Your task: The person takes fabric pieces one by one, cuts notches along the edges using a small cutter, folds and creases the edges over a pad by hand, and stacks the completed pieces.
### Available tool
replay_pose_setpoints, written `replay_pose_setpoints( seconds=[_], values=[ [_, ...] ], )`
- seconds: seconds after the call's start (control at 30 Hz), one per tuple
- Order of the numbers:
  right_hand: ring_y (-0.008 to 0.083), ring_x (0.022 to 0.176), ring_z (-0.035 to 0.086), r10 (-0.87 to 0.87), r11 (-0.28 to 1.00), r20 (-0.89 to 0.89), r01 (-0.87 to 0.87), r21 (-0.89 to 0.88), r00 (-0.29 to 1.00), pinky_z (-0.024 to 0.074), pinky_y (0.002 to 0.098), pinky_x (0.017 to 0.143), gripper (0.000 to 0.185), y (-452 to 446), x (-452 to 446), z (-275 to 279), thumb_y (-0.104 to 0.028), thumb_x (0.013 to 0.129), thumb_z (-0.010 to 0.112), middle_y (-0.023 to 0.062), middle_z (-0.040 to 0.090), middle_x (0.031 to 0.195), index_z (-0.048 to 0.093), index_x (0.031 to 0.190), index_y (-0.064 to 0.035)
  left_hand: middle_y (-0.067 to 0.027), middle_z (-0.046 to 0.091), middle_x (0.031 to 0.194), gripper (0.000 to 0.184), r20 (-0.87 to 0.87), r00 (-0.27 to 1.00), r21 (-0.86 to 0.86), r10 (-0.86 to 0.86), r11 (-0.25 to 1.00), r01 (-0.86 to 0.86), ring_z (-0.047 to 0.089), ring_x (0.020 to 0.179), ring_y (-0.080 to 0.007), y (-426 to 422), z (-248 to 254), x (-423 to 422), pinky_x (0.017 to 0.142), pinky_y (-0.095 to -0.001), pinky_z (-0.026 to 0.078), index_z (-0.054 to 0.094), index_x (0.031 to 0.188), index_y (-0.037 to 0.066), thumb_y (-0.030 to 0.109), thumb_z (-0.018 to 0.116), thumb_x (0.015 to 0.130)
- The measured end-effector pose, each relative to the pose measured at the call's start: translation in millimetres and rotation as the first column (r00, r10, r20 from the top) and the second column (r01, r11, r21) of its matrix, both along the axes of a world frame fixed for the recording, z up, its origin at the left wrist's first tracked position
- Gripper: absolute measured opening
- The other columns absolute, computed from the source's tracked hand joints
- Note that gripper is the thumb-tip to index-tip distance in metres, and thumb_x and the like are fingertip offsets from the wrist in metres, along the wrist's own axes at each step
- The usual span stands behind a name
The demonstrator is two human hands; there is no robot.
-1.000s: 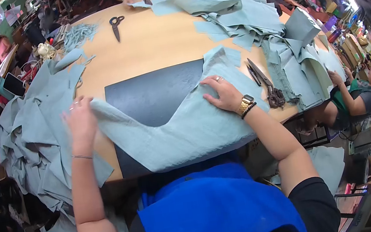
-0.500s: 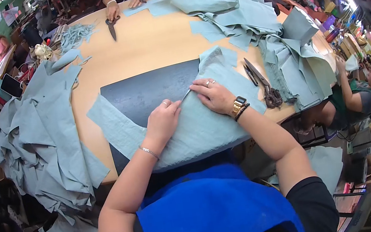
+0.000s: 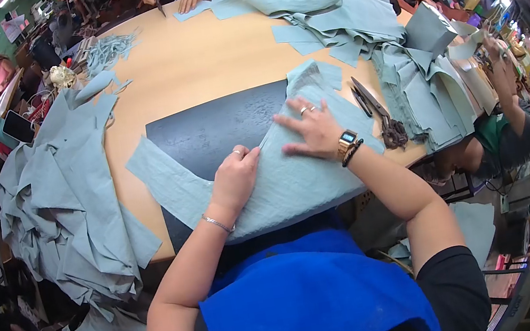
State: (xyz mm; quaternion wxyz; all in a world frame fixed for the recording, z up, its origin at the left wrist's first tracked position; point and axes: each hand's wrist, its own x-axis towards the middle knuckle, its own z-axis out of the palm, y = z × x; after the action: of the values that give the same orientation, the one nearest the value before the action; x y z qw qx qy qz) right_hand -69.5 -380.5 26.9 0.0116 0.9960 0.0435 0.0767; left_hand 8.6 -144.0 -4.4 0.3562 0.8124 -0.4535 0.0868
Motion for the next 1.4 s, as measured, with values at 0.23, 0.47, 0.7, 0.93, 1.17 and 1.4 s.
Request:
replay_pose_setpoints(
  seconds=[0.23,0.47,0.7,0.93,1.17,1.4],
  values=[
    [0.0338,0.126,0.052,0.213,0.901,0.11,-0.239,0.362,0.971,0.039,0.0462,0.106,0.055,40,-2,-10,-0.045,0.09,0.064,0.018,0.057,0.132,0.058,0.13,-0.0083,-0.0126,0.065,0.093,0.017,-0.035,0.999,0.002,-0.021,1.0,0.021,0.066,0.075,-0.0315,7,6,-2,0.068,-0.0398,0.054,0.071,0.104,0.005,0.01,0.064,0.09],
    [0.0371,0.133,0.045,0.222,0.942,0.041,-0.225,0.25,0.974,0.0359,0.0589,0.105,0.063,45,-11,-17,-0.056,0.089,0.06,0.0197,0.048,0.141,0.051,0.14,-0.0193,-0.0099,0.065,0.091,0.018,-0.044,0.998,0.029,-0.052,0.998,0.053,0.064,0.072,-0.027,49,9,-12,0.066,-0.0374,0.052,0.071,0.105,0.005,0.008,0.065,0.088],
    [0.0399,0.141,0.034,0.084,0.996,-0.106,-0.079,0.049,0.991,0.0302,0.0717,0.102,0.076,55,-19,2,-0.07,0.083,0.056,0.02,0.039,0.15,0.044,0.146,-0.0294,-0.0018,0.065,0.088,0.017,0.2,0.98,0.151,0.022,0.987,-0.053,0.061,0.075,-0.0193,52,13,-18,0.073,-0.0362,0.041,0.073,0.103,0.013,0.014,0.065,0.088],
    [0.0353,0.127,0.05,0.175,0.918,0.063,-0.186,0.351,0.983,0.0397,0.0539,0.104,0.058,79,-14,-3,-0.05,0.089,0.064,0.0179,0.054,0.134,0.057,0.131,-0.0108,0.0005,0.063,0.086,0.013,0.163,0.986,0.17,0.024,0.984,-0.052,0.062,0.081,-0.0175,53,21,-17,0.082,-0.0393,0.041,0.072,0.1,0.015,0.019,0.066,0.089],
    [0.0347,0.121,0.054,0.254,0.889,0.146,-0.29,0.354,0.956,0.041,0.0451,0.104,0.053,96,-18,-18,-0.044,0.089,0.066,0.0182,0.059,0.126,0.059,0.127,-0.0079,-0.0012,0.064,0.085,0.014,-0.106,0.994,0.33,0.034,0.944,0.003,0.062,0.088,-0.0213,82,36,-1,0.105,-0.0551,0.034,0.074,0.101,0.015,0.019,0.066,0.09],
    [0.0354,0.129,0.047,0.275,0.927,0.006,-0.267,0.261,0.961,0.0382,0.0557,0.103,0.061,101,-25,-9,-0.057,0.089,0.059,0.0217,0.05,0.137,0.054,0.137,-0.0203,0.0039,0.066,0.089,0.014,0.11,0.985,0.367,-0.134,0.926,0.085,0.063,0.092,-0.0171,94,33,9,0.113,-0.062,0.025,0.075,0.099,0.021,0.018,0.069,0.086]
  ],
)
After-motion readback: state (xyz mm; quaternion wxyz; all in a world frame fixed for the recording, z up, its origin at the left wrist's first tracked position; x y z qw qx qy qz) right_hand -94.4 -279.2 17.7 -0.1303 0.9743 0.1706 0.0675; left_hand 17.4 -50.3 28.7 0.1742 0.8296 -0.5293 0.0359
